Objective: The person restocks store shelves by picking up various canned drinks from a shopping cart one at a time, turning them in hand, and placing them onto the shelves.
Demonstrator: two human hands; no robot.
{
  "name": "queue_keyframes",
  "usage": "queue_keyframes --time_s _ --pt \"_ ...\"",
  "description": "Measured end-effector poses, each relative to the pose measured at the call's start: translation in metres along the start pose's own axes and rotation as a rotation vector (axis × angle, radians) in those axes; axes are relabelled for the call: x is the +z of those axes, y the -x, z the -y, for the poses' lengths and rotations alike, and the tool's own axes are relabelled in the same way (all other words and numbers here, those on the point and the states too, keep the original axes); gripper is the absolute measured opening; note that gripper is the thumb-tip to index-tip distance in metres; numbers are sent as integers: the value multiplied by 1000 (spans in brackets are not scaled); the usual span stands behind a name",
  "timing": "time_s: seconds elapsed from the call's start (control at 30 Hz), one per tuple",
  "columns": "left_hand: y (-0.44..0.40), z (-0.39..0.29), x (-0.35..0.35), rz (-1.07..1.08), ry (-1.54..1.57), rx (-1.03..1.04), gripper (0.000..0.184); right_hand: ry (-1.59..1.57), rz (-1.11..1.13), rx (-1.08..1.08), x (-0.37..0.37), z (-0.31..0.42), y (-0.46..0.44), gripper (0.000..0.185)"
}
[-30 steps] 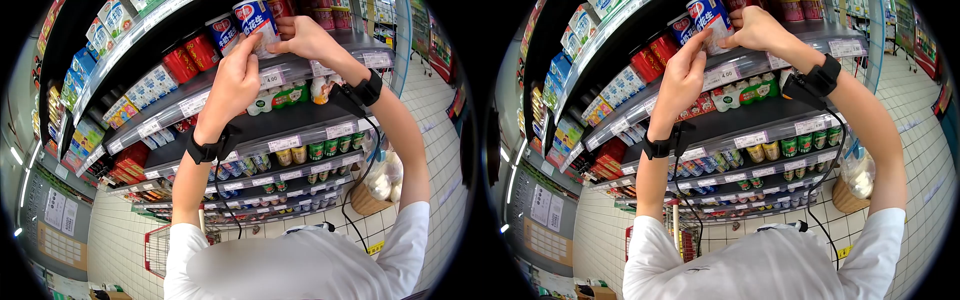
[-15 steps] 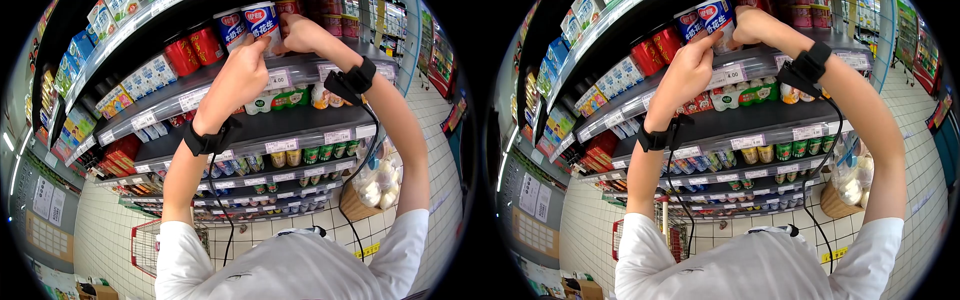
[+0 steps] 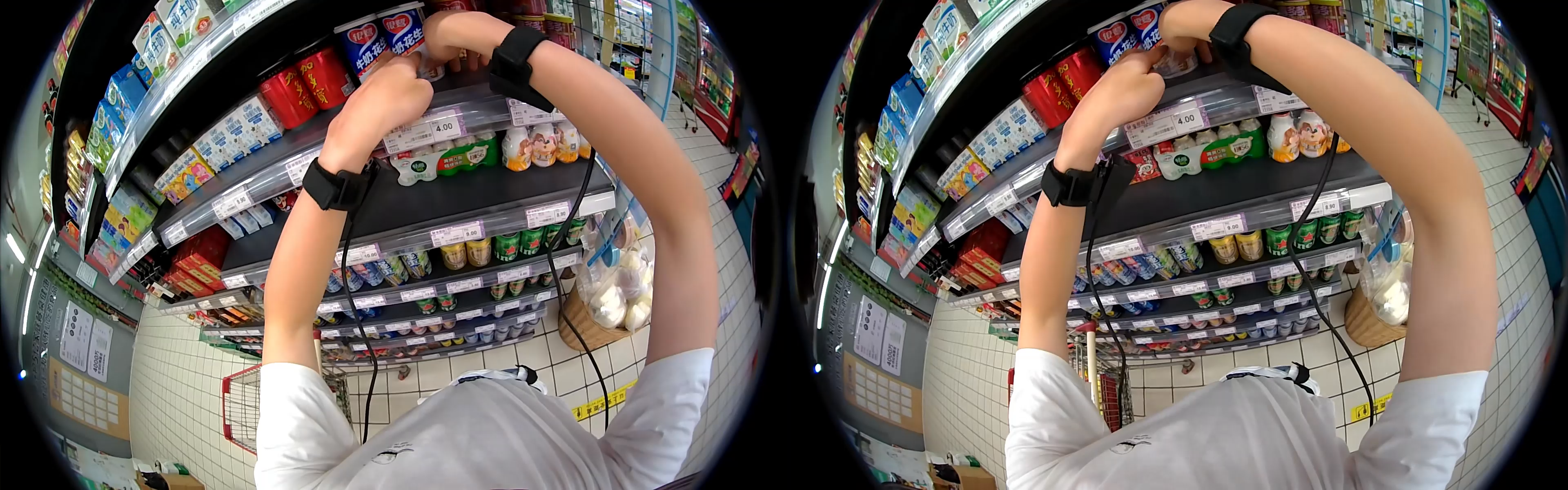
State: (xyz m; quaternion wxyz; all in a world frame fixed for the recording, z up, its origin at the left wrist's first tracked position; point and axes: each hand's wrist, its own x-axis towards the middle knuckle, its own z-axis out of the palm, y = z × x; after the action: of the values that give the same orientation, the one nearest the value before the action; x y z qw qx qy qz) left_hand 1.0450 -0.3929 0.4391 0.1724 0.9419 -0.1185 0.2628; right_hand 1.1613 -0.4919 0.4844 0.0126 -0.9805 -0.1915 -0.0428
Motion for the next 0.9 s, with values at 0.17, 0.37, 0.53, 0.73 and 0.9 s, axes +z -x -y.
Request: queue_keyframes --time_s 0.17,0.37,0.53,0.73,0.9 --pt "-6 2 3 0 -93 -28 49 -37 218 -158 -6 -6 -13 31" --pt "-1 -8 0 -20 -37 -32 55 -242 193 -141 -7 -22 -1 33" --pt "65 -16 -5 -575 281 208 21 -442 -447 -448 -10 -52 61 23" --pt "171 -45 3 -747 513 -131 10 -1015 -478 -712 45 -53 184 25" --pt "270 -22 38 -692 384 -363 22 -1175 -198 -883 116 -57 218 29"
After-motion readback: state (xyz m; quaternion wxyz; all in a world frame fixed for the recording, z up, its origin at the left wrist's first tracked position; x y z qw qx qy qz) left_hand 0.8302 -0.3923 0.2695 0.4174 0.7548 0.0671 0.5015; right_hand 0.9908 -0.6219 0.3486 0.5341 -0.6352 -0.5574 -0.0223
